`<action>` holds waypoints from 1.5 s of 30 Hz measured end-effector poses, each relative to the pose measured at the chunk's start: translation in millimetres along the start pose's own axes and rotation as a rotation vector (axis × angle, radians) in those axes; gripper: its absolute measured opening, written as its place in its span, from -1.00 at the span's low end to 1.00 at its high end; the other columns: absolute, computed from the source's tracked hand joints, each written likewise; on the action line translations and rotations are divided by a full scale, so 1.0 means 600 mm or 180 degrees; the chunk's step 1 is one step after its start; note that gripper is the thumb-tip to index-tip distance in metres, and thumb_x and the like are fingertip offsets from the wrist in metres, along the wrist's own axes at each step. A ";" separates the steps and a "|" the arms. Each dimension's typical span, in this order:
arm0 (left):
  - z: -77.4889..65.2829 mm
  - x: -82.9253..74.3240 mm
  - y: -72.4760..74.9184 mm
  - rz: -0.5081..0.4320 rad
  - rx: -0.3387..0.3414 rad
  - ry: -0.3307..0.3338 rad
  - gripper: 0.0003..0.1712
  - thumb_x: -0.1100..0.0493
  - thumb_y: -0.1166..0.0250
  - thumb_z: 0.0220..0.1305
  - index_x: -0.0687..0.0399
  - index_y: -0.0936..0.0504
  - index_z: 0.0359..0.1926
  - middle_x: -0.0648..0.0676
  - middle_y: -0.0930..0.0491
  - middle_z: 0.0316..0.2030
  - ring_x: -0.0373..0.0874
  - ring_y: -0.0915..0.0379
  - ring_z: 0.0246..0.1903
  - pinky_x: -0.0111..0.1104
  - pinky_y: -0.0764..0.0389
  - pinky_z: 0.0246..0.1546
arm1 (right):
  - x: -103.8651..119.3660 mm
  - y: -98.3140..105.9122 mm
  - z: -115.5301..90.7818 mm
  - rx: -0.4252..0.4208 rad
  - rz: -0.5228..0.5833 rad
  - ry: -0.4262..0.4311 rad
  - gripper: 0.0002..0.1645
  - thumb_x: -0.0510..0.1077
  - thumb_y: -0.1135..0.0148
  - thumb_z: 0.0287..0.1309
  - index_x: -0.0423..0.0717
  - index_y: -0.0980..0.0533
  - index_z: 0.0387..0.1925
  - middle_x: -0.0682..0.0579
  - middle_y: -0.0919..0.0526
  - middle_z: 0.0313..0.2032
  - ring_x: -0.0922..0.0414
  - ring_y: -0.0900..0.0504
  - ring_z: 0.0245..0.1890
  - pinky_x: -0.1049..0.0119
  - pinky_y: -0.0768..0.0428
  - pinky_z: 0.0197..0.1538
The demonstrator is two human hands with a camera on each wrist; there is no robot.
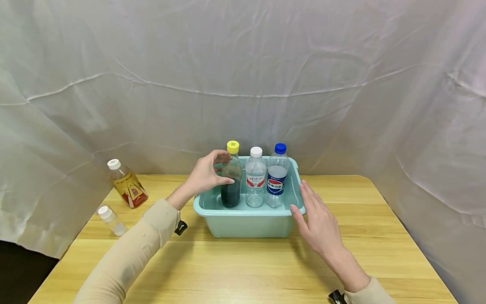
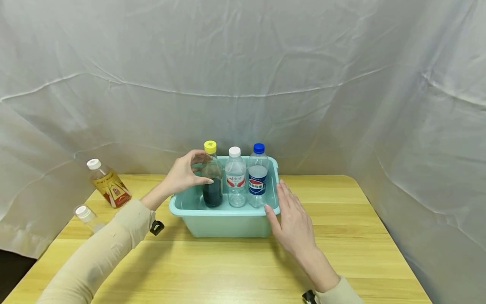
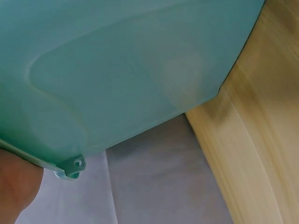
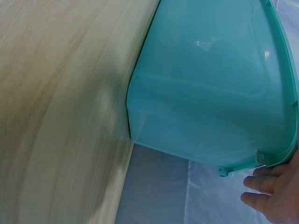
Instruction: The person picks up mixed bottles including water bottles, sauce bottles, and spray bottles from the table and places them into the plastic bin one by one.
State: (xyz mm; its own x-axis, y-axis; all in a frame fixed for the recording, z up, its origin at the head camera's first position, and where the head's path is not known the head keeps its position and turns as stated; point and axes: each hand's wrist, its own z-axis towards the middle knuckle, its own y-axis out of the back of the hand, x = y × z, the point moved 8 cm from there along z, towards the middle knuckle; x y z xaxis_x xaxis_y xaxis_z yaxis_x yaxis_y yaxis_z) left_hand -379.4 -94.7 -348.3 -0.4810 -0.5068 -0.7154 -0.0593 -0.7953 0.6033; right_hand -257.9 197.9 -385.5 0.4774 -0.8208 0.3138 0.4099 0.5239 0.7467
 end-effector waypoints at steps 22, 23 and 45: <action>-0.003 0.004 0.006 0.0512 0.0160 0.0192 -0.06 0.20 -0.64 0.10 0.22 -0.30 0.40 0.18 -0.55 0.25 0.10 -0.43 0.30 -0.03 -0.41 0.42 | 0.000 0.000 0.001 0.0002 0.0009 0.0001 -0.21 0.09 -0.13 0.51 -0.31 -0.25 0.53 -0.17 -0.27 0.54 -0.24 -0.41 0.43 -0.20 -0.43 0.39; -0.003 0.004 0.007 0.0519 0.0158 0.0192 -0.06 0.19 -0.64 0.10 0.21 -0.31 0.39 0.17 -0.56 0.25 0.10 -0.43 0.30 -0.02 -0.41 0.42 | 0.000 0.000 0.001 -0.0004 0.0009 0.0004 -0.21 0.09 -0.13 0.51 -0.31 -0.26 0.52 -0.18 -0.27 0.54 -0.24 -0.41 0.43 -0.20 -0.43 0.39; -0.036 0.016 0.042 0.0479 -0.0134 0.0092 -0.19 -0.03 -0.38 0.43 0.13 -0.29 0.54 0.17 -0.41 0.42 0.12 -0.28 0.45 0.09 -0.33 0.44 | 0.000 0.001 0.000 -0.0025 0.0051 -0.0020 -0.22 0.07 -0.13 0.51 -0.30 -0.25 0.53 -0.21 -0.30 0.52 -0.28 -0.42 0.41 -0.23 -0.45 0.37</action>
State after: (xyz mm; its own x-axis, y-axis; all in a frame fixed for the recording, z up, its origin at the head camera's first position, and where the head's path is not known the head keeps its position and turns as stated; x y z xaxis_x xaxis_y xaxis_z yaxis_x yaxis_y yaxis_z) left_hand -366.7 -126.6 -347.5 -0.4564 -0.6301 -0.6283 0.0484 -0.7226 0.6895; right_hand -257.7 198.2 -385.2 0.4791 -0.8136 0.3294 0.4084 0.5388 0.7368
